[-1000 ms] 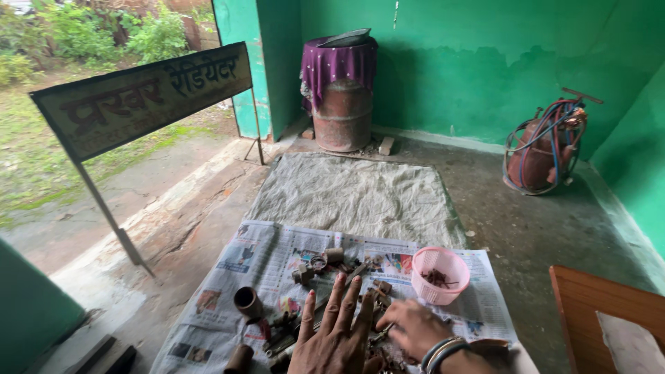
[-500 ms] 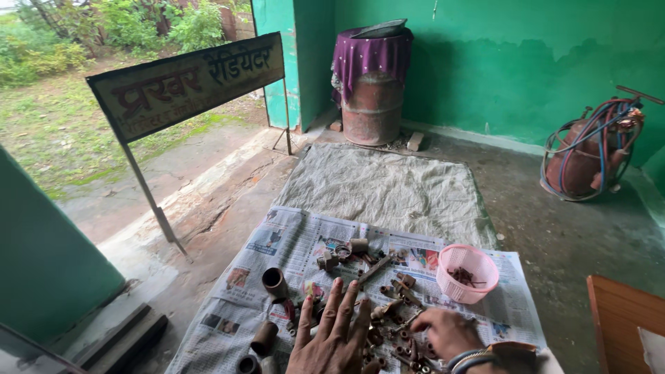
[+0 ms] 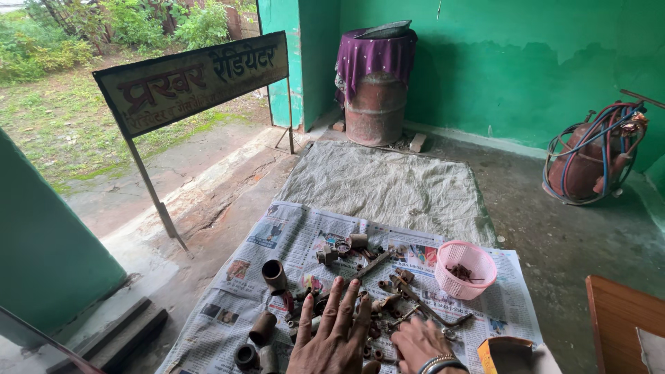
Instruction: The person sorts through metal hardware parts laid out on a newspaper, picking out small fasteners and placing them into a plastic basket by hand.
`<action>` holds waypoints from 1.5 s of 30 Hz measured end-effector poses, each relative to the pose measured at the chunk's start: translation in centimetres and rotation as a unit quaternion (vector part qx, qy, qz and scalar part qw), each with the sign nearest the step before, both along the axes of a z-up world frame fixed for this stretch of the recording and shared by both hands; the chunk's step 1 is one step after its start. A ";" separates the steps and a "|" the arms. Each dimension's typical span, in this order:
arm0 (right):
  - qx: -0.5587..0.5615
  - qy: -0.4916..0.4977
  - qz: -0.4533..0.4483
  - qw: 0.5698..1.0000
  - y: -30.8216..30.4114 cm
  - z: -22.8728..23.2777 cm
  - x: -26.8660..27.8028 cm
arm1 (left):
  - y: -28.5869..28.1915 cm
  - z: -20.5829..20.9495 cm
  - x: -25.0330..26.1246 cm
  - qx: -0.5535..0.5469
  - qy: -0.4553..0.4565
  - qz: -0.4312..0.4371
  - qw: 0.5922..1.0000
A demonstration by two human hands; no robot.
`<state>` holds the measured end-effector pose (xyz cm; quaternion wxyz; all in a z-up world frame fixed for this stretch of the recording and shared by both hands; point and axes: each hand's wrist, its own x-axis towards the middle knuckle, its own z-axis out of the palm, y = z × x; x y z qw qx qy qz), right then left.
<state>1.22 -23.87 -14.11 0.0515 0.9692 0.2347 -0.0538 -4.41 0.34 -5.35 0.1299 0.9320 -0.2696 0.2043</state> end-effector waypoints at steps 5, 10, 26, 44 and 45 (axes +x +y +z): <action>0.338 0.234 -0.289 0.864 -0.2 3.6 1.8 | 0.2 0.4 0.1 -0.002 -0.006 -0.001 1.000; 0.333 0.172 -0.313 0.873 -3.1 3.1 3.7 | -0.6 1.0 0.4 0.012 0.084 0.009 0.996; 0.406 -0.019 -0.384 0.829 -7.3 9.1 7.1 | -5.1 2.9 2.6 0.015 0.117 -0.022 0.993; 0.150 -0.006 -0.416 0.897 -11.7 5.2 9.7 | -6.7 -0.9 4.4 0.001 -0.151 0.025 0.988; 0.150 -0.005 -0.417 0.897 -11.4 5.6 9.5 | -6.7 -1.0 4.3 0.002 -0.150 0.025 0.988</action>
